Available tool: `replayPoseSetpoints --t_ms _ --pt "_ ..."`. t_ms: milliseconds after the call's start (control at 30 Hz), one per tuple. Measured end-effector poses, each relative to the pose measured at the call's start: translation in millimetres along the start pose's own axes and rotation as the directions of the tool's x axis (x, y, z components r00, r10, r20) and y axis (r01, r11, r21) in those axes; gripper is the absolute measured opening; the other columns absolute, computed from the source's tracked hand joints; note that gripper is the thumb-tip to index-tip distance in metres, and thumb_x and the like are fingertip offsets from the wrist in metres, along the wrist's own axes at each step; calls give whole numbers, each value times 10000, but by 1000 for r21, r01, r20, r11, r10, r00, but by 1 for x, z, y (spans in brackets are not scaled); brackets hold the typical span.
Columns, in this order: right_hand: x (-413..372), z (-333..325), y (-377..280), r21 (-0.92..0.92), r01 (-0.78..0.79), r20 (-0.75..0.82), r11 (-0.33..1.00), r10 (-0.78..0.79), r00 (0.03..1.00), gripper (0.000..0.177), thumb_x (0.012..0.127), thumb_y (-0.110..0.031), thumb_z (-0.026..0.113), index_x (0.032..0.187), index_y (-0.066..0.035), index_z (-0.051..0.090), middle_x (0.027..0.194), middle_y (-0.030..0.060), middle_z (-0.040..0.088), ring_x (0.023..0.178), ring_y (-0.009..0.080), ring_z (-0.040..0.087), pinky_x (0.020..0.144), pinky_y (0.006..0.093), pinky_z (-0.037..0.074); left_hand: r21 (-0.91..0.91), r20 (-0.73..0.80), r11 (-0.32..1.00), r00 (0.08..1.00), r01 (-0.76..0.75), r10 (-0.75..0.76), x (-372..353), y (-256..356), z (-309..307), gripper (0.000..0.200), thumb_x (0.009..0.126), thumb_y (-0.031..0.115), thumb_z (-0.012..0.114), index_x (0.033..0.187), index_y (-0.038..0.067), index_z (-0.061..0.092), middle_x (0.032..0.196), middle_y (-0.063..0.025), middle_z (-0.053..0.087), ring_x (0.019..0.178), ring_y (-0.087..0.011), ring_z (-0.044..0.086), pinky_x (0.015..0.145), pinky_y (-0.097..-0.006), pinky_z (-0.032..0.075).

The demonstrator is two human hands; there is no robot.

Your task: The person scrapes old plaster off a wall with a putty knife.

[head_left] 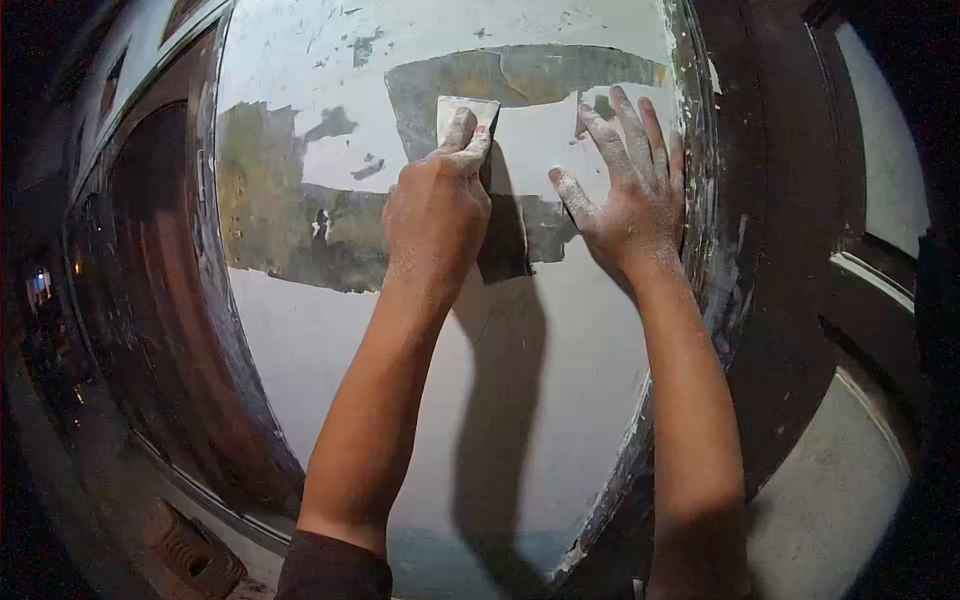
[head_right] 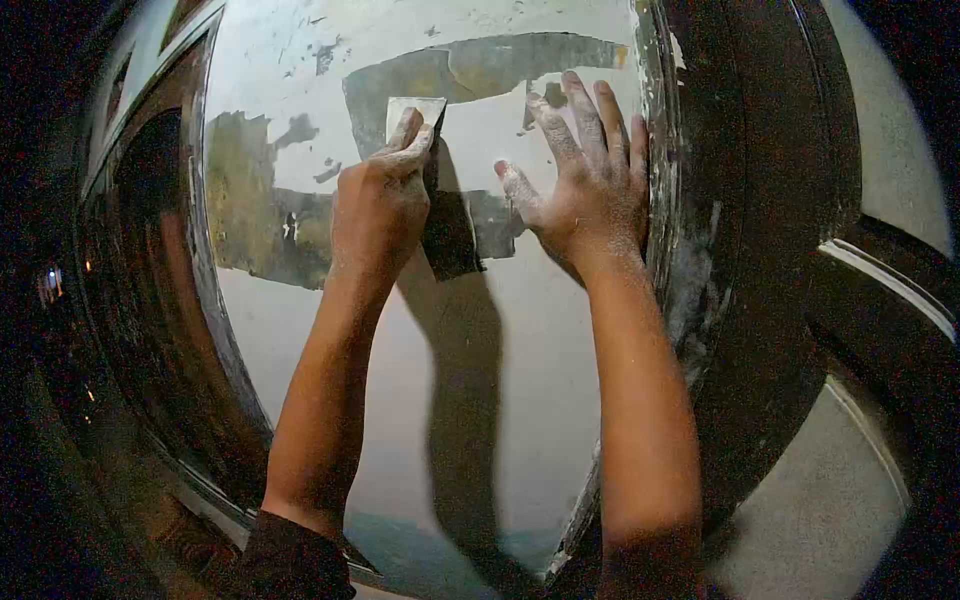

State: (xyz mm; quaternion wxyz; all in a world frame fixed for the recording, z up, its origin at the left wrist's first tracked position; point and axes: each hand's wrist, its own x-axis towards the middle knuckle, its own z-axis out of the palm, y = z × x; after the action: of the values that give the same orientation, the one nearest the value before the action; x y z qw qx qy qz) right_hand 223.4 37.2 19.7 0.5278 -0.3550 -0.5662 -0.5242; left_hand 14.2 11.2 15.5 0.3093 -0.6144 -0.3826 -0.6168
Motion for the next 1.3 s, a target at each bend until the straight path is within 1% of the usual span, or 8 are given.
replayPoseSetpoints --t_ms 100,167,233,300,367,633,667,1300 --pt "-1 1 0 11 -1 -10 1000 1 1000 702 916 -561 676 1528 -254 518 1693 64 344 1587 316 236 1289 581 136 -66 -84 995 994 -79 73 -11 -9 0 400 971 63 516 1276 168 753 1394 -58 671 1054 -395 729 924 -470 588" --pt "0 2 -1 6 -6 -19 1000 6 1000 677 921 -553 677 1513 -257 535 1689 58 351 1586 309 243 1288 582 141 -94 -103 991 991 -100 91 -26 -12 -6 412 933 15 537 1276 108 746 1416 -55 660 1089 -357 728 927 -448 590" --pt "0 3 0 12 -3 -22 1000 4 1000 670 920 -552 682 1507 -260 542 1687 52 354 1584 307 246 1284 589 151 -181 -43 982 998 -46 38 -47 -13 -14 404 938 -82 570 1297 29 719 1424 -162 638 1266 -309 667 1029 -363 554" --pt "0 1 -1 8 -4 -21 1000 5 1000 671 918 -554 685 1505 -261 543 1684 52 359 1582 308 250 1281 593 155 -125 16 991 998 -53 55 -66 -9 -23 432 924 -110 582 1309 34 713 1448 -167 620 1282 -310 657 1050 -365 550" --pt "0 0 -2 5 -4 -18 1000 4 1000 673 915 -555 687 1504 -262 544 1681 52 363 1580 309 253 1279 598 159 -139 75 990 997 13 -2 -82 -11 -19 477 923 -107 566 1343 73 703 1464 -128 618 1279 -295 658 1040 -369 561" --pt "0 2 -1 22 -3 -26 1000 3 1000 671 905 -551 700 1495 -261 560 1686 57 360 1576 308 265 1284 581 150 -124 79 992 997 12 -2 -94 -7 -15 529 869 -89 589 1345 107 710 1472 -100 615 1254 -308 669 1011 -368 571" --pt "0 2 -1 14 -2 -26 1000 3 1000 675 905 -551 699 1498 -261 558 1684 59 363 1576 308 265 1285 579 150 -61 95 998 995 30 -24 -96 -11 -12 580 860 -9 602 1387 219 688 1541 64 566 1089 -282 739 865 -405 615" --pt "-1 2 0 4 0 -22 1000 0 1000 667 903 -546 702 1490 -267 553 1682 57 366 1579 308 260 1284 580 163 -87 58 996 998 37 -32 -79 -9 -7 508 905 17 620 1374 198 694 1509 6 586 1105 -319 721 897 -425 601"
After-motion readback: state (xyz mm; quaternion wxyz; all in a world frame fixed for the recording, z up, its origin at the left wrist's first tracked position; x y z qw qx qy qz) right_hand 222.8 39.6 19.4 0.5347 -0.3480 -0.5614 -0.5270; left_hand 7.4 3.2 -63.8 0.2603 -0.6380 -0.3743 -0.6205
